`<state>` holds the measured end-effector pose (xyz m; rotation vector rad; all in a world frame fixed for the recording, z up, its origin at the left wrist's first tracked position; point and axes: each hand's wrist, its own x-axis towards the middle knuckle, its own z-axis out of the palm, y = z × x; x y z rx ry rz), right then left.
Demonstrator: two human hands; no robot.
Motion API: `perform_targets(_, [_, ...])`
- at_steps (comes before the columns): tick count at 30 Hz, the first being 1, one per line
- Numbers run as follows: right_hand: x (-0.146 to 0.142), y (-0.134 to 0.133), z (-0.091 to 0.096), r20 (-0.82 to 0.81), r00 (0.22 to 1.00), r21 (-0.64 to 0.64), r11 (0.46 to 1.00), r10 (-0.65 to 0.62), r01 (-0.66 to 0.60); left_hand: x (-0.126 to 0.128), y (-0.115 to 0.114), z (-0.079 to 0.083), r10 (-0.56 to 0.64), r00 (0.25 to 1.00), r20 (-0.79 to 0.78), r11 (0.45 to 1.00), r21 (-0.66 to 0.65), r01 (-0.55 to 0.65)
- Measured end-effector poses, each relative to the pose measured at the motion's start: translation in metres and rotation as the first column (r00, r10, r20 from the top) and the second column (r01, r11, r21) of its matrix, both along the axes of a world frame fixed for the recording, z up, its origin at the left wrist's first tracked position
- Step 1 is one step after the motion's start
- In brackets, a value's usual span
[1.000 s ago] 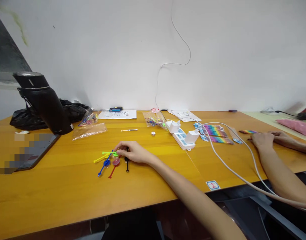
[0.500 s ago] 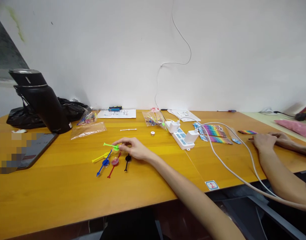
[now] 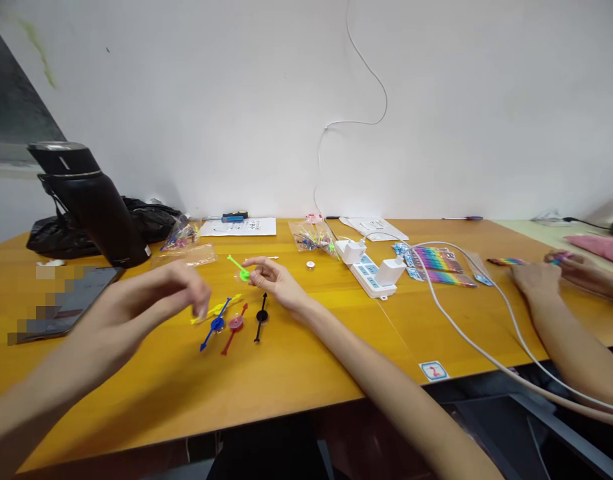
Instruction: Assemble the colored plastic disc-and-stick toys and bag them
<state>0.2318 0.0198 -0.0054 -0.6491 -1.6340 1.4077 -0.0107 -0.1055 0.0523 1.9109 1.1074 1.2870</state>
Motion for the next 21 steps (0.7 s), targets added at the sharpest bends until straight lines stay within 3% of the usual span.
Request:
perform_targets(3, [-0.001, -0.001, 0.003, -0.077, 0.997, -0.066, 0.998, -0.022, 0.017, 0.034, 0.059, 0.011, 0.048, 0.999, -0.001, 0.998, 0.045, -0.048])
perform_targets(4, [-0.002, -0.002, 0.003, -0.106, 0.994, -0.093, 0.996, -0.021, 0.011, 0.041, 0.072, 0.007, 0.06, 0.998, -0.011, 0.996, 0.064, -0.059])
perform_targets(6, [-0.003, -0.003, 0.005, -0.161, 0.987, -0.137, 0.99, -0.016, -0.007, 0.046, 0.089, -0.006, -0.053, 0.998, -0.039, 0.999, 0.0, 0.053])
perform_targets(11, [-0.003, -0.005, 0.008, -0.197, 0.979, -0.136, 0.987, 0.06, -0.088, 0.041, 0.095, -0.036, -0.3, 0.945, 0.132, 0.939, -0.133, 0.317])
perform_targets(17, [0.0, -0.005, 0.01, -0.051, 0.98, -0.047, 0.98, 0.192, -0.195, 0.037, 0.094, -0.045, -0.331, 0.918, 0.218, 0.904, -0.207, 0.375])
perform_targets(21, [0.0, -0.01, 0.012, -0.058, 0.968, -0.046, 0.967, 0.246, -0.249, 0.037, 0.087, -0.049, -0.354, 0.877, 0.324, 0.866, -0.241, 0.439])
